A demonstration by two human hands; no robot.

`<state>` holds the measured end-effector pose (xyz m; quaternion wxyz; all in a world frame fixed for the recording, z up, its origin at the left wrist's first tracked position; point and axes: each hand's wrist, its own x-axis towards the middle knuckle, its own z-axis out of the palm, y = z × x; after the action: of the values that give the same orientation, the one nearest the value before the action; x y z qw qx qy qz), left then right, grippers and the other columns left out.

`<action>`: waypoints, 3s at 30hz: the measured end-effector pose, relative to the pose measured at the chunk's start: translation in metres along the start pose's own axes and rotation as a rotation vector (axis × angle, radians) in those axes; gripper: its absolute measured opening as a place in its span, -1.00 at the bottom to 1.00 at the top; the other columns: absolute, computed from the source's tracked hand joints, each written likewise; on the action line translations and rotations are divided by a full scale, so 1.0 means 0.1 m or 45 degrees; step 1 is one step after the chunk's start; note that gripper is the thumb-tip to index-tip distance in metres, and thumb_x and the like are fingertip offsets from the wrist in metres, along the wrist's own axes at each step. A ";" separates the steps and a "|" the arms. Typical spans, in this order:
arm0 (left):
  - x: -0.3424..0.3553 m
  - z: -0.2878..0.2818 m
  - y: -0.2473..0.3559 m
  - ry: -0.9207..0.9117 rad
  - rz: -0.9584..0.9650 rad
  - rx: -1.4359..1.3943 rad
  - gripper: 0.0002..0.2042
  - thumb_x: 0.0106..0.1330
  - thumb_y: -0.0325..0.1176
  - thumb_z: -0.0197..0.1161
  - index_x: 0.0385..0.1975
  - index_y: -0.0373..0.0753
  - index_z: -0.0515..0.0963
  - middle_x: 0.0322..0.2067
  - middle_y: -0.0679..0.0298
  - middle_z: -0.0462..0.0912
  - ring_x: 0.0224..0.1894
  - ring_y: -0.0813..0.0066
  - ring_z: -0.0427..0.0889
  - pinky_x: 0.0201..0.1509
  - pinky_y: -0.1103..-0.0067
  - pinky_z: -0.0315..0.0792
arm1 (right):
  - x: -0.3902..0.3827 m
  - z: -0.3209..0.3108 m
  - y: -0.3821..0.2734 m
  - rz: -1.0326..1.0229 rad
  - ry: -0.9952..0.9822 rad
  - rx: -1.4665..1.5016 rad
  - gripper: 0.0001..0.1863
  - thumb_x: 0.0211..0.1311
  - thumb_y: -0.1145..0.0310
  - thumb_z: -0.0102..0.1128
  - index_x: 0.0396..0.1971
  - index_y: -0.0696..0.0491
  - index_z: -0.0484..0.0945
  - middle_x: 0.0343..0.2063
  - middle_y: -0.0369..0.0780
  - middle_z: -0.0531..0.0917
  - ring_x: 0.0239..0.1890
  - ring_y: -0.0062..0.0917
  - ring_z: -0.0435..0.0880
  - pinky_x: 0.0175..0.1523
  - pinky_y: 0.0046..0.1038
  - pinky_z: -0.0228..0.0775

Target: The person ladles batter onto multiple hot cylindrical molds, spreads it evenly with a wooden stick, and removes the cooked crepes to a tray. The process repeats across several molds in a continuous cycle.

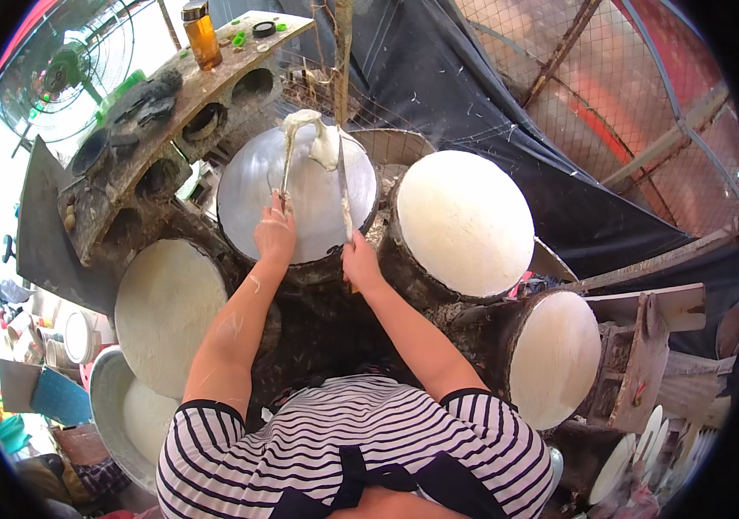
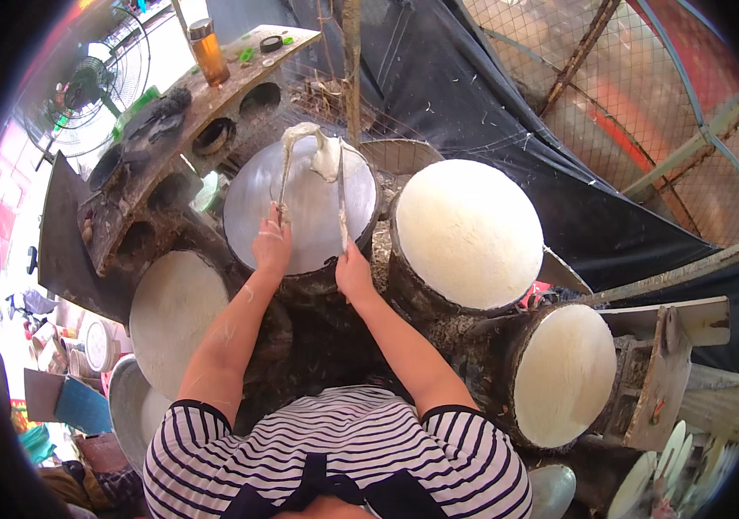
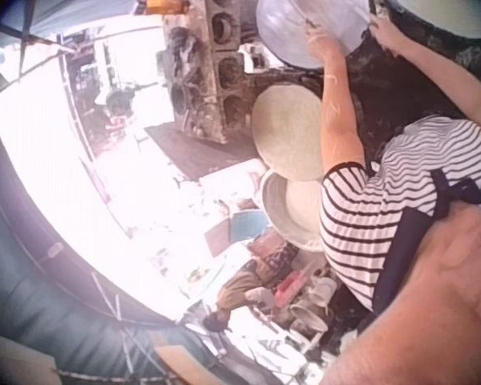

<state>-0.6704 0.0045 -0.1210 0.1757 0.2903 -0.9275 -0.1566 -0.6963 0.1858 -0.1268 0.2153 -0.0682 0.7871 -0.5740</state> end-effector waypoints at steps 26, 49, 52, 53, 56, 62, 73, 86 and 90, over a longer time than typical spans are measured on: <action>-0.44 -0.68 0.09 -0.124 -0.729 -1.499 -0.83 0.23 -0.31 0.11 -0.49 -0.26 0.39 -0.70 0.43 0.27 -0.79 0.68 0.25 -0.76 0.67 0.06 | 0.78 -0.23 0.04 -0.382 0.200 -0.749 -0.59 0.04 0.48 -0.13 -0.03 0.20 0.33 -0.39 0.13 0.54 -0.29 0.04 0.51 -0.20 -0.05 0.32; -0.69 -0.91 -0.09 -0.070 -0.819 -1.772 -0.85 0.23 -0.34 0.15 -0.51 -0.23 0.40 -0.66 0.43 0.34 -0.79 0.68 0.25 -0.77 0.71 0.11 | 0.88 0.26 -0.04 -0.456 0.128 -0.685 -0.57 0.08 0.46 -0.18 0.01 0.15 0.37 -0.43 0.15 0.54 -0.32 0.06 0.51 -0.19 -0.04 0.32; -0.74 -0.91 -0.13 -0.068 -0.857 -1.769 -0.86 0.23 -0.33 0.15 -0.50 -0.22 0.40 -0.65 0.43 0.34 -0.79 0.68 0.25 -0.77 0.71 0.11 | 0.91 0.38 -0.06 -0.476 0.087 -0.694 -0.56 0.09 0.46 -0.19 0.02 0.14 0.36 -0.45 0.15 0.54 -0.33 0.06 0.52 -0.20 -0.04 0.32; -0.74 -0.91 -0.14 -0.059 -0.871 -1.775 -0.86 0.24 -0.33 0.14 -0.50 -0.22 0.40 -0.65 0.44 0.35 -0.79 0.69 0.25 -0.77 0.71 0.11 | 0.89 0.47 -0.10 -0.485 0.030 -0.710 -0.56 0.09 0.45 -0.18 0.03 0.14 0.36 -0.46 0.15 0.54 -0.33 0.05 0.52 -0.20 -0.04 0.33; -0.74 -0.87 -0.18 -0.031 -0.865 -1.803 -0.86 0.24 -0.32 0.14 -0.48 -0.21 0.40 -0.64 0.44 0.35 -0.79 0.69 0.26 -0.77 0.71 0.12 | 0.72 0.67 0.00 -0.626 -0.017 -0.615 -0.57 0.09 0.45 -0.16 0.02 0.15 0.36 -0.49 0.16 0.54 -0.35 0.03 0.52 -0.21 -0.05 0.33; -0.81 -0.90 -0.16 0.030 -0.892 -1.845 -0.86 0.24 -0.32 0.15 -0.47 -0.20 0.40 -0.64 0.43 0.36 -0.79 0.67 0.29 -0.78 0.73 0.12 | 1.19 0.21 -0.28 -0.475 0.070 -0.776 -0.60 0.10 0.45 -0.18 -0.02 0.12 0.38 -0.40 0.10 0.57 -0.31 0.00 0.53 -0.18 -0.07 0.34; -0.81 -0.94 -0.08 0.138 -0.928 -1.824 -0.87 0.24 -0.37 0.13 -0.50 -0.22 0.38 -0.64 0.45 0.32 -0.77 0.69 0.24 -0.74 0.70 0.13 | 0.97 0.00 -0.09 -0.672 -0.460 -0.682 -0.60 0.13 0.35 -0.12 0.01 0.03 0.39 -0.30 0.07 0.56 -0.22 -0.06 0.53 -0.09 -0.15 0.35; -0.91 -0.93 -0.07 0.267 -0.995 -1.787 -0.86 0.25 -0.29 0.15 -0.43 -0.22 0.45 -0.61 0.41 0.39 -0.79 0.67 0.31 -0.77 0.71 0.13 | 1.31 -0.28 -0.27 -0.641 -0.696 -0.843 -0.64 0.12 0.32 -0.10 -0.05 -0.11 0.46 -0.27 -0.03 0.58 -0.15 -0.14 0.54 -0.08 -0.24 0.38; -0.97 -0.93 -0.06 0.288 -0.967 -1.830 -0.86 0.25 -0.31 0.15 -0.43 -0.23 0.44 -0.60 0.40 0.39 -0.78 0.66 0.31 -0.77 0.71 0.14 | 1.53 -0.39 -0.25 -0.625 -0.511 -0.754 -0.64 0.12 0.30 -0.09 -0.05 -0.10 0.47 -0.26 -0.03 0.58 -0.14 -0.15 0.53 -0.07 -0.25 0.38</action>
<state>-0.5543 0.0401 -0.0638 0.3463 0.4153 -0.4160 -0.7311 -0.8539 0.1574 -0.1340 0.1924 -0.4225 0.8208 -0.3329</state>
